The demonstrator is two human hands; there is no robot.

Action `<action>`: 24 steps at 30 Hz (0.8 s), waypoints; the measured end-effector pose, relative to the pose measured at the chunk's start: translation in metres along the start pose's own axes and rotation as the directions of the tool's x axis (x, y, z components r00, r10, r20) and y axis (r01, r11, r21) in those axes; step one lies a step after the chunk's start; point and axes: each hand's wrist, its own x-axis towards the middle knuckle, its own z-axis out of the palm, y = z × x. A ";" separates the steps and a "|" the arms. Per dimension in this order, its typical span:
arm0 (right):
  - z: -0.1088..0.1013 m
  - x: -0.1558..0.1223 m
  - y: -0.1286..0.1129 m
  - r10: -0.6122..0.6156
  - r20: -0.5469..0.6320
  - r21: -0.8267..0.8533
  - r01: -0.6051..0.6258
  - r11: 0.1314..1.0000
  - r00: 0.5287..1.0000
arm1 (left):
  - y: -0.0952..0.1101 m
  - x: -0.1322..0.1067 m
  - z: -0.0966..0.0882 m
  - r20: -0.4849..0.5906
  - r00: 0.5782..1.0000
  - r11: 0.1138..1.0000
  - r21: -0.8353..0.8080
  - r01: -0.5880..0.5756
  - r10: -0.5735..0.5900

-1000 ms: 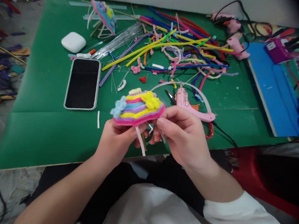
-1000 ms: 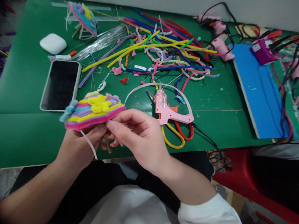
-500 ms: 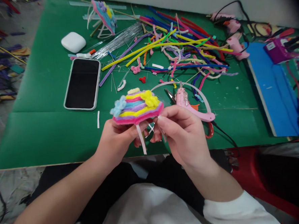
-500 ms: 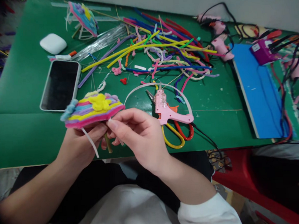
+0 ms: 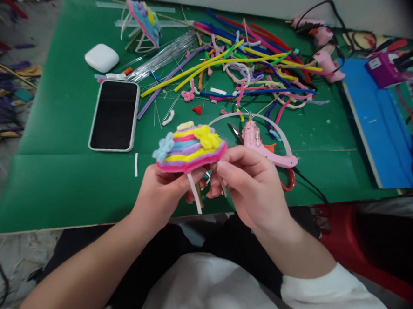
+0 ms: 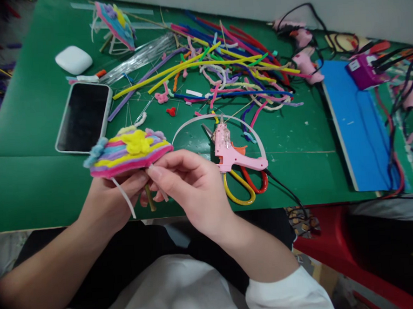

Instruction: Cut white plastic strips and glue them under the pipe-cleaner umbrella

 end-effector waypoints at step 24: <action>-0.001 -0.001 0.001 -0.007 0.002 0.014 0.007 1.000 1.000 | 0.006 0.003 0.000 0.037 0.999 0.996 -0.084 0.027 -0.024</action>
